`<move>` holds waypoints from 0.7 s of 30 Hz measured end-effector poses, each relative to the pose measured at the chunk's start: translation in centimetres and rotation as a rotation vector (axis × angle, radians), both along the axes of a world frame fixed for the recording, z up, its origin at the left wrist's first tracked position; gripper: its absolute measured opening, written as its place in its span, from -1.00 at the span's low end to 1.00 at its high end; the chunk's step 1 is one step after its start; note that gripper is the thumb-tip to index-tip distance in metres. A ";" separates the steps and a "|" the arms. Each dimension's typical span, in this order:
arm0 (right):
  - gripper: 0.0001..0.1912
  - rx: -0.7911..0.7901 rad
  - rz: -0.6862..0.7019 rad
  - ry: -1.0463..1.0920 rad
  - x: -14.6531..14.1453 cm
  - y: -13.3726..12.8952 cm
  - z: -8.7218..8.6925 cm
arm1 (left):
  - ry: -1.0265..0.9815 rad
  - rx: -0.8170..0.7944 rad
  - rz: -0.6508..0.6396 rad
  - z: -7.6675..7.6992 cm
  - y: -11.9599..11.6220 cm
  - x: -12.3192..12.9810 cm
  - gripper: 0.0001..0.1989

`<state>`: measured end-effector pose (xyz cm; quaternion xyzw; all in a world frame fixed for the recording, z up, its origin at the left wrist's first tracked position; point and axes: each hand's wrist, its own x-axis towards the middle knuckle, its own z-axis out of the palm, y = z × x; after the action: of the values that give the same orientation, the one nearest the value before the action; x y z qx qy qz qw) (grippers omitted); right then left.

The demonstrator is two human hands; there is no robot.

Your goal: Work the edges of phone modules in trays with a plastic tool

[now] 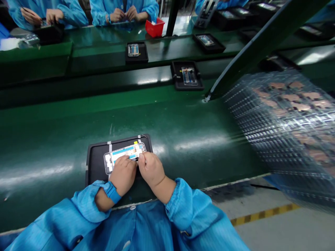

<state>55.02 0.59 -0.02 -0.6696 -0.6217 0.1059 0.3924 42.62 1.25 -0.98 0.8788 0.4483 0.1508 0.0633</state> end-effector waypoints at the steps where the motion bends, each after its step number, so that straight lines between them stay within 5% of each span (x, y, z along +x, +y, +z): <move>1: -0.68 0.002 -0.004 0.016 0.0 0.0 -0.1 | -0.004 0.003 -0.001 0.0 0.0 0.0 -0.86; 10: -0.68 -0.042 -0.267 0.430 0.6 -0.5 -0.8 | -0.028 0.041 0.000 -0.2 0.0 0.0 -0.85; 21: -0.69 -0.067 -0.312 0.576 0.6 -0.7 -0.9 | -0.085 -0.003 0.025 -0.1 -0.1 -0.1 -0.82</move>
<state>55.57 -0.09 -0.88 -0.7117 -0.3712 0.2500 0.5415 42.56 1.17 -1.04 0.8659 0.4563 0.1880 0.0819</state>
